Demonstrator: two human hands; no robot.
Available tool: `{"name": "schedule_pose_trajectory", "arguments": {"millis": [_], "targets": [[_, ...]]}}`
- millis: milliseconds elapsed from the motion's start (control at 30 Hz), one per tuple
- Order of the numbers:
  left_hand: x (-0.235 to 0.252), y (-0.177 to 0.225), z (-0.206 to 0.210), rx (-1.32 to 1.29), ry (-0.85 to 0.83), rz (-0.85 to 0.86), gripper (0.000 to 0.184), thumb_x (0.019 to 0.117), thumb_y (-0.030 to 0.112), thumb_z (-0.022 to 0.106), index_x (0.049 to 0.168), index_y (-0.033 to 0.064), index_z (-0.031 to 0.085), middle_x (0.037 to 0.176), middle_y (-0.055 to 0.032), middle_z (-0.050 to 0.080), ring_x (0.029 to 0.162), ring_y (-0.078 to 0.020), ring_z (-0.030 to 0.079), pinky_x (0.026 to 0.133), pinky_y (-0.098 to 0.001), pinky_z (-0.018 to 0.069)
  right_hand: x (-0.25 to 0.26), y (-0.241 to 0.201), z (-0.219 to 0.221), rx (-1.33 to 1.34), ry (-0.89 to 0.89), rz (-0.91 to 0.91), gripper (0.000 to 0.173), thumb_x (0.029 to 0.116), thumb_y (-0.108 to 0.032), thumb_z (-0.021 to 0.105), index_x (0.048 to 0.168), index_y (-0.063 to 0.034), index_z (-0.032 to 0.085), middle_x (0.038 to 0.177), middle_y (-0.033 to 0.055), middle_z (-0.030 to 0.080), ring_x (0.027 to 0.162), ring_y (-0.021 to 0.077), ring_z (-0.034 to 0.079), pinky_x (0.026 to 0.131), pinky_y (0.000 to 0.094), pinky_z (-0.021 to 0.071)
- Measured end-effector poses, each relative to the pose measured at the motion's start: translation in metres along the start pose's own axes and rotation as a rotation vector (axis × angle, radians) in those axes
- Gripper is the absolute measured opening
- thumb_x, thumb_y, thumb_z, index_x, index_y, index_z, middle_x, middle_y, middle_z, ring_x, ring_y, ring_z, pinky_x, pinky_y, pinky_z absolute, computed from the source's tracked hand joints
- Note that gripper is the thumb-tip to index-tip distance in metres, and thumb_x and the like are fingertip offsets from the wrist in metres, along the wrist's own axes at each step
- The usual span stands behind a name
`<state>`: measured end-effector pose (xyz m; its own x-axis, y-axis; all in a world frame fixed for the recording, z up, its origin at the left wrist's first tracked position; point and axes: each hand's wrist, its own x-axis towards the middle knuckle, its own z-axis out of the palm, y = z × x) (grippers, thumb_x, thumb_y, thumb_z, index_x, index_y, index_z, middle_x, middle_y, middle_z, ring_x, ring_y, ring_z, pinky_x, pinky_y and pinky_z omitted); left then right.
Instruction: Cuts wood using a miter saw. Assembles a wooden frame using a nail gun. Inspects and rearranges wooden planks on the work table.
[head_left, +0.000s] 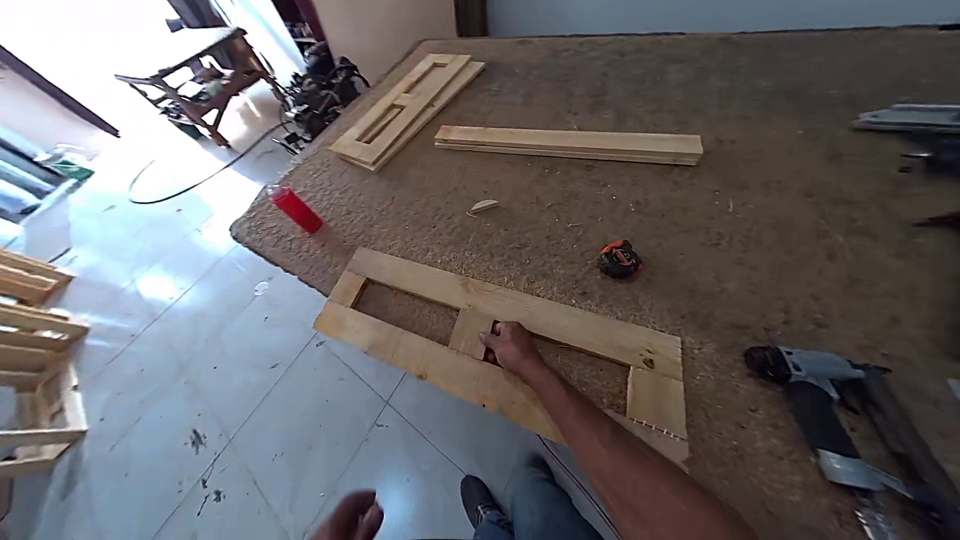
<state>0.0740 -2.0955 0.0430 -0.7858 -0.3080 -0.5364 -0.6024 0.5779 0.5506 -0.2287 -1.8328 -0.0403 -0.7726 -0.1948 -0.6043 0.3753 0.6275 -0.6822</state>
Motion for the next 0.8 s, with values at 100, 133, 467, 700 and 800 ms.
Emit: {"name": "schedule_pose_trajectory", "arguments": {"millis": [100, 133, 467, 700, 800], "targets": [[0.084, 0.063, -0.024, 0.064, -0.06, 0.111, 0.04, 0.1009, 0.034, 0.064, 0.129, 0.0056, 0.067, 0.117, -0.011, 0.074, 0.109, -0.0229, 0.072, 0.101, -0.0493, 0.0565, 0.004, -0.005, -0.005, -0.006, -0.081, 0.069, 0.04, 0.0999, -0.044, 0.06, 0.098, -0.0049, 0.067, 0.086, 0.0093, 0.071, 0.077, 0.022, 0.07, 0.076, 0.0456, 0.0579], [0.108, 0.083, -0.023, 0.084, -0.055, 0.163, 0.039, 0.101, 0.034, 0.064, 0.128, 0.0066, 0.068, 0.12, -0.0097, 0.073, 0.112, -0.0218, 0.071, 0.102, -0.0473, 0.0564, 0.004, -0.008, -0.006, -0.021, -0.092, 0.085, 0.041, 0.1, -0.045, 0.059, 0.096, -0.0051, 0.066, 0.085, 0.0092, 0.07, 0.076, 0.0219, 0.069, 0.075, 0.0458, 0.0575], [0.247, 0.186, 0.032, 0.428, -0.244, 0.278, 0.036, 0.0995, 0.038, 0.06, 0.124, 0.0151, 0.071, 0.114, -0.0055, 0.074, 0.112, -0.0219, 0.069, 0.105, -0.0495, 0.0511, -0.008, -0.012, -0.009, -0.073, -0.04, 0.202, 0.053, 0.0936, -0.06, 0.063, 0.096, -0.0077, 0.07, 0.089, 0.0104, 0.071, 0.087, 0.0273, 0.07, 0.08, 0.0528, 0.0558], [0.274, 0.176, 0.014, 0.351, -0.416, 0.24, 0.028, 0.0969, 0.039, 0.067, 0.117, 0.0233, 0.076, 0.103, 0.0056, 0.077, 0.096, -0.0097, 0.073, 0.092, -0.042, 0.0595, -0.01, -0.014, -0.007, -0.071, -0.104, 0.156, 0.05, 0.1008, -0.055, 0.054, 0.101, -0.0085, 0.072, 0.093, 0.0126, 0.07, 0.092, 0.0302, 0.068, 0.083, 0.056, 0.0535], [0.288, 0.189, 0.004, 0.346, -0.351, 0.387, 0.028, 0.1017, 0.037, 0.061, 0.116, 0.0196, 0.077, 0.106, -0.0002, 0.077, 0.099, -0.0163, 0.074, 0.093, -0.0487, 0.0589, -0.031, -0.013, -0.033, -0.01, 0.207, 0.209, 0.046, 0.1045, -0.048, 0.05, 0.111, -0.0095, 0.073, 0.102, 0.0127, 0.073, 0.098, 0.0281, 0.07, 0.089, 0.0531, 0.055]]}}
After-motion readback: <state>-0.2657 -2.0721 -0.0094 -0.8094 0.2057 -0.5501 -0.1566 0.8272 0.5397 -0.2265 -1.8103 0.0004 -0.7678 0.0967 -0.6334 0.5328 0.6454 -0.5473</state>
